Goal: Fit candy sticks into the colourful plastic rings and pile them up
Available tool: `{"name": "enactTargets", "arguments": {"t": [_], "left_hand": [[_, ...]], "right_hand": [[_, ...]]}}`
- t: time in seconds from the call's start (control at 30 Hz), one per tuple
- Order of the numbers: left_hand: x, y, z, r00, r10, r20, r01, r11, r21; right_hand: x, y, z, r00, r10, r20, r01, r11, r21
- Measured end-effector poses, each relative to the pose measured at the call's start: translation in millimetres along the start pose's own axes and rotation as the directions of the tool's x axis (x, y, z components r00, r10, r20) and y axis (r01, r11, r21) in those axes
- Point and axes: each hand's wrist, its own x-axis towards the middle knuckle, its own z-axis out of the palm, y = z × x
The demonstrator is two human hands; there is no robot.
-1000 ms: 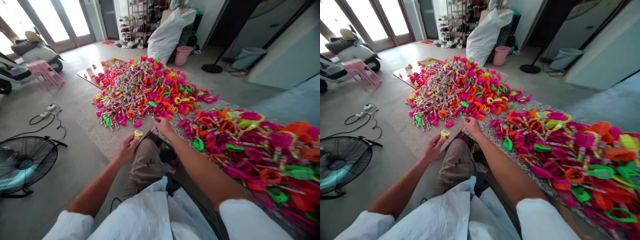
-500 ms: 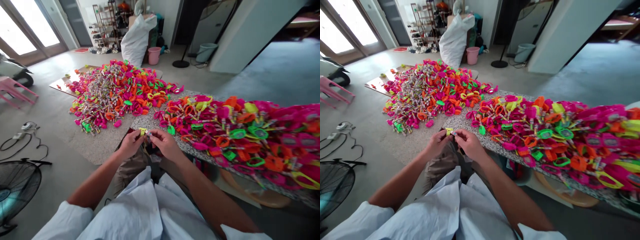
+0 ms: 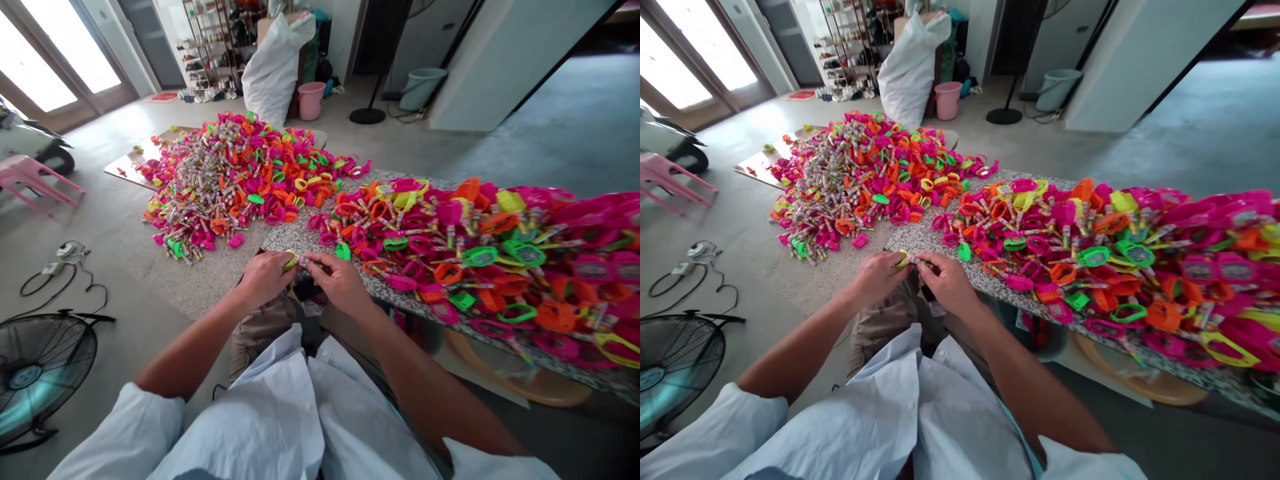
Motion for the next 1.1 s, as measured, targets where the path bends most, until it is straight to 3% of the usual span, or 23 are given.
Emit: {"name": "enactTargets", "arguments": {"t": [0.17, 0.5, 0.73, 0.9, 1.1], "left_hand": [[3.1, -1.4, 2.4, 0.998, 0.065, -0.010, -0.064, 0.995, 0.080], [10.1, -1.4, 1.9, 0.994, 0.000, 0.108, -0.014, 0.992, 0.123], [12.1, -15.2, 10.5, 0.985, 0.141, 0.101, -0.144, 0.989, 0.019], [13.8, -18.3, 10.0, 0.978, 0.167, 0.126, -0.169, 0.986, 0.005], [16.1, -24.0, 16.3, 0.971, 0.214, 0.103, -0.195, 0.967, -0.166]], "right_hand": [[-1.5, 0.6, -0.9, 0.999, 0.037, 0.015, -0.036, 0.999, -0.022], [1.8, -1.4, -4.9, 0.998, 0.024, 0.053, -0.019, 0.995, -0.103], [8.3, -7.5, -14.7, 0.979, 0.127, 0.159, -0.099, 0.980, -0.173], [13.4, -5.4, -18.1, 0.952, 0.230, 0.201, -0.181, 0.955, -0.236], [14.7, 1.8, -21.5, 0.927, 0.277, 0.253, -0.232, 0.953, -0.193]]}}
